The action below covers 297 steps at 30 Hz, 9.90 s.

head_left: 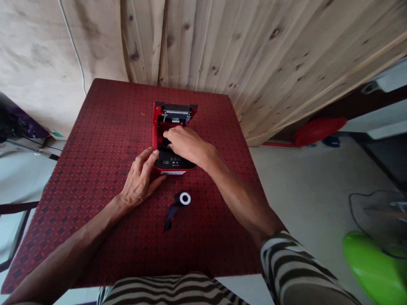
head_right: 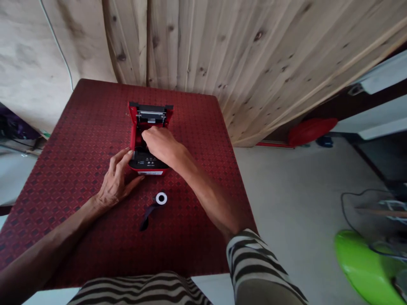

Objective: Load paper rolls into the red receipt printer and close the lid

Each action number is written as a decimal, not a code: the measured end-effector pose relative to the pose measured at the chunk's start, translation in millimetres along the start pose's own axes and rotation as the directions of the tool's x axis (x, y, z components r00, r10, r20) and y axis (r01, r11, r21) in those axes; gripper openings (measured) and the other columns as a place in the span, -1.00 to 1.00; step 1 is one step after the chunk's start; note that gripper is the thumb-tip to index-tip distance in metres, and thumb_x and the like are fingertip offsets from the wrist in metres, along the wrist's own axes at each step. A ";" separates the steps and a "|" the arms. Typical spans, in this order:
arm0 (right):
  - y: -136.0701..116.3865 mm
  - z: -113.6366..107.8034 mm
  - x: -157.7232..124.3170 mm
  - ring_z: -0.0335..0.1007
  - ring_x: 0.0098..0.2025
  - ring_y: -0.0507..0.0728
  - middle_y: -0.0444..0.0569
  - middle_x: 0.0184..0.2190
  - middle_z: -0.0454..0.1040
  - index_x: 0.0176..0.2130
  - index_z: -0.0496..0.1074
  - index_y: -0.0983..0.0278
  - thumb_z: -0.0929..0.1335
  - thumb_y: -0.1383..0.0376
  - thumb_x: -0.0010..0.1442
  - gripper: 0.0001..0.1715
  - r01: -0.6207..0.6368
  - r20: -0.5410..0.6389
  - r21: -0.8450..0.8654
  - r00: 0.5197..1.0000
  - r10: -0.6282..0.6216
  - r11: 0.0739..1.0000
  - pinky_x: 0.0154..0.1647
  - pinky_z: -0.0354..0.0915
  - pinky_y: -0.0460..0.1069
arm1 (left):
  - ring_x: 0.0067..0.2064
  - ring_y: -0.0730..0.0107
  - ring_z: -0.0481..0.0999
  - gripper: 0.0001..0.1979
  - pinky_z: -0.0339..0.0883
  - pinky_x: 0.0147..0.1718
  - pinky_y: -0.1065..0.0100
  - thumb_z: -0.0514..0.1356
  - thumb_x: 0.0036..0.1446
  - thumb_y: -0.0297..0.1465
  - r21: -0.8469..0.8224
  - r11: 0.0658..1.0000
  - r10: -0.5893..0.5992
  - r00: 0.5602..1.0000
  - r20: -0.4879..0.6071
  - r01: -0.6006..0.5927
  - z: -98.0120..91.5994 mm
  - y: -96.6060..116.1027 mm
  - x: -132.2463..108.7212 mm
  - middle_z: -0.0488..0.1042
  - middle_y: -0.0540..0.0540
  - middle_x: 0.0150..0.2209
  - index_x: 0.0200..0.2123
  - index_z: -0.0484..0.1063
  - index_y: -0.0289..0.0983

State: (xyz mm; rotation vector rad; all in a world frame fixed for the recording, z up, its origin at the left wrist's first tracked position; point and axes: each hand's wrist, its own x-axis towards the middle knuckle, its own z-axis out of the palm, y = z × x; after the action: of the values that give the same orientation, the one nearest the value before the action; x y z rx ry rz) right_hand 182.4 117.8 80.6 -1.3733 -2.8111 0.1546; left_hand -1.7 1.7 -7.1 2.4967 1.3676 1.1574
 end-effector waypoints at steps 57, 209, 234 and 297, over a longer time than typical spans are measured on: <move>-33.6 23.3 -184.9 0.61 0.07 0.19 0.00 0.04 0.65 0.14 0.48 0.15 0.43 0.39 0.35 -0.62 -0.004 -0.316 0.631 0.912 0.262 0.776 0.13 0.52 0.15 | 0.40 -0.09 0.36 -0.17 0.46 0.29 -0.05 0.31 0.34 -0.17 -0.013 1.000 0.017 1.000 -0.001 -0.017 5.1 -7.0 1.4 0.29 -0.36 0.36 0.51 -0.01 -0.20; 1.7 -0.4 0.0 0.62 -0.12 0.24 0.20 -0.05 0.62 -0.01 0.58 0.39 0.30 0.56 0.34 -0.66 -0.007 -0.008 -0.051 1.000 0.006 0.999 -0.13 0.43 0.10 | 0.30 -0.11 0.41 -0.05 0.44 0.19 -0.02 0.28 0.35 -0.10 0.008 0.999 -0.051 0.998 0.035 0.050 5.6 -4.7 -4.1 0.31 -0.45 0.30 0.54 -0.18 -0.30; -18.4 -29.5 -15.5 0.62 -0.19 0.32 0.18 -0.20 0.66 0.04 0.54 0.32 0.40 0.46 0.30 -0.69 -0.073 -0.029 -0.138 0.997 0.069 0.988 -0.20 0.45 0.14 | 0.30 -0.06 0.41 -0.04 0.48 0.19 0.00 0.29 0.34 -0.08 -0.063 0.996 -0.056 0.997 0.058 0.060 6.3 -6.5 -2.7 0.30 -0.41 0.30 0.55 -0.19 -0.26; -10.2 -29.1 -22.5 0.55 0.01 0.27 0.22 -0.04 0.60 0.09 0.50 0.38 0.28 0.60 0.32 -0.58 -0.076 0.115 -0.027 0.990 0.079 0.997 0.03 0.41 0.11 | 0.26 -0.07 0.47 -0.04 0.56 0.15 -0.02 0.30 0.33 -0.09 -0.078 0.996 -0.037 0.999 0.035 0.039 6.0 -6.4 0.1 0.32 -0.42 0.27 0.54 -0.17 -0.27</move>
State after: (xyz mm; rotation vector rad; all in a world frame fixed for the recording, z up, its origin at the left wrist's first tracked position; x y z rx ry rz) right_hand 189.8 96.4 111.3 -1.5281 -2.8609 0.2106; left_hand -2.2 7.3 -13.9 2.4142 1.3279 1.1333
